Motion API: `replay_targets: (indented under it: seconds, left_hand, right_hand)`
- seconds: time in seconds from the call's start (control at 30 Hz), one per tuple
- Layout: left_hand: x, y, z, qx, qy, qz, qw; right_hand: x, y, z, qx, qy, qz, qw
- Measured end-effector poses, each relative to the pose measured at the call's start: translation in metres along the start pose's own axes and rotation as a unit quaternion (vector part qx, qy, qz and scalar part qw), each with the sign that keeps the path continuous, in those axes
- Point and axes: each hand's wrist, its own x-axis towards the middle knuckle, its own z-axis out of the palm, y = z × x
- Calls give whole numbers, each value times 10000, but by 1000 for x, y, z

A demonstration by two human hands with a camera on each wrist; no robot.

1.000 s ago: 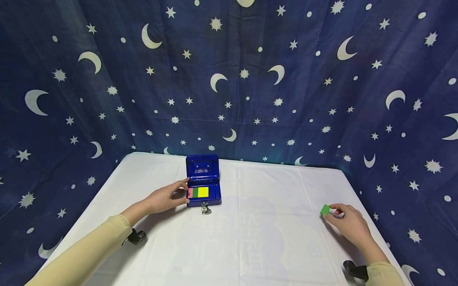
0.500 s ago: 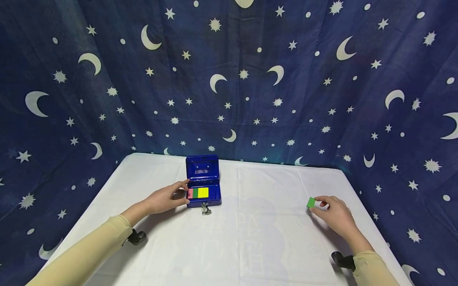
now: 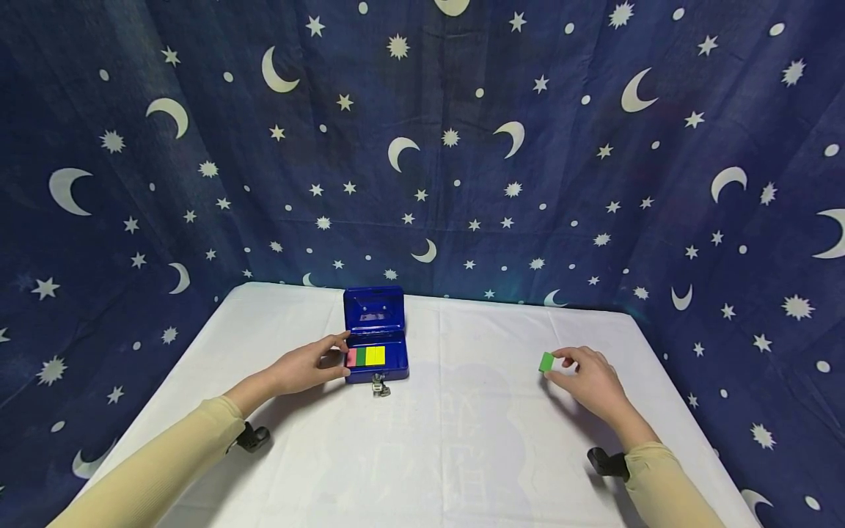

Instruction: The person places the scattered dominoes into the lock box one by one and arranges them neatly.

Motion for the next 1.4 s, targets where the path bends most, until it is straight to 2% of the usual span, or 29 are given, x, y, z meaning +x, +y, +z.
replay_targets:
  seconds: [0.23,0.5,1.4]
  left_hand:
    - [-1,0,0,-31,-51,-49,10000]
    - [-1,0,-1,-40,-16,-17,10000]
    - [-1,1,0,-112,-1,-82,9999]
  right_hand:
    - [11,-15,1,-13,0,-242,9997]
    - [23,-30,0,122,-153,-369,9991]
    - [53,-82,16,415,-282,-807,9955]
